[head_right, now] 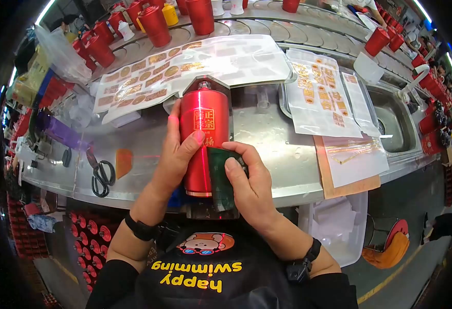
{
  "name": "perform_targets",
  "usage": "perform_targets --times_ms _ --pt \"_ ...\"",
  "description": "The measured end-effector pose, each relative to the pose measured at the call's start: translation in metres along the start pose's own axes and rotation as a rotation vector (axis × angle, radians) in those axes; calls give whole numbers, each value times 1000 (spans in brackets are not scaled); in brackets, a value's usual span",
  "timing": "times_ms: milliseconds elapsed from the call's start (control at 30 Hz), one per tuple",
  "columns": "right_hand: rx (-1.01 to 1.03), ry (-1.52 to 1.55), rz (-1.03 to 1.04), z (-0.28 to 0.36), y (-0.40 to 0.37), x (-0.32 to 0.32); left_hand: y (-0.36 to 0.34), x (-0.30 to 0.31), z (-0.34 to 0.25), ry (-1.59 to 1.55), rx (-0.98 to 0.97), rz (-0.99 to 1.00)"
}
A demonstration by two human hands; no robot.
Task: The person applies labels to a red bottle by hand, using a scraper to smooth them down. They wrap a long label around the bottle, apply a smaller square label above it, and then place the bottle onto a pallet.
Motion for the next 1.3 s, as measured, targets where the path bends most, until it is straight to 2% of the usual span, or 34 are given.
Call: perform_targets --times_ms 167,233,333,467,667,767,833,867,900,933,1000,1100,1300 --pt "57 -27 -11 0 3 0 2 3 6 22 -37 -10" --pt "14 -43 4 -1 2 2 3 2 6 7 -34 16" --pt "62 -17 -13 -1 3 1 2 -2 3 -83 7 39" --pt "10 -29 55 -1 3 0 2 -2 4 -98 0 21" --pt "-11 -4 52 -1 2 0 1 -4 2 -113 34 45" --pt "10 -18 44 -4 3 2 0 -5 -4 -79 -7 7" --pt "37 -75 39 -2 6 -1 3 0 -6 59 -97 -19" --pt "45 -119 12 -2 7 2 3 -4 -9 -17 -99 24" --pt "61 -158 5 2 7 5 2 -11 -4 -221 9 69" --pt "73 -198 -2 5 8 6 5 -6 6 -222 50 68" --pt "154 -208 -31 1 11 8 10 -9 -1 -116 -12 65" --pt "244 -195 -81 4 9 7 8 -7 4 -144 34 74" --pt "234 -171 -63 3 10 7 3 -9 -1 -152 35 91"
Point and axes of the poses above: each hand's wrist, its own y-axis towards the middle knuckle, its own x-axis out of the back of the hand, z = x × y, the point moved 8 cm from there along y, towards the middle knuckle, and after that the axes turned 5 degrees about x, right-handed, at the moved point
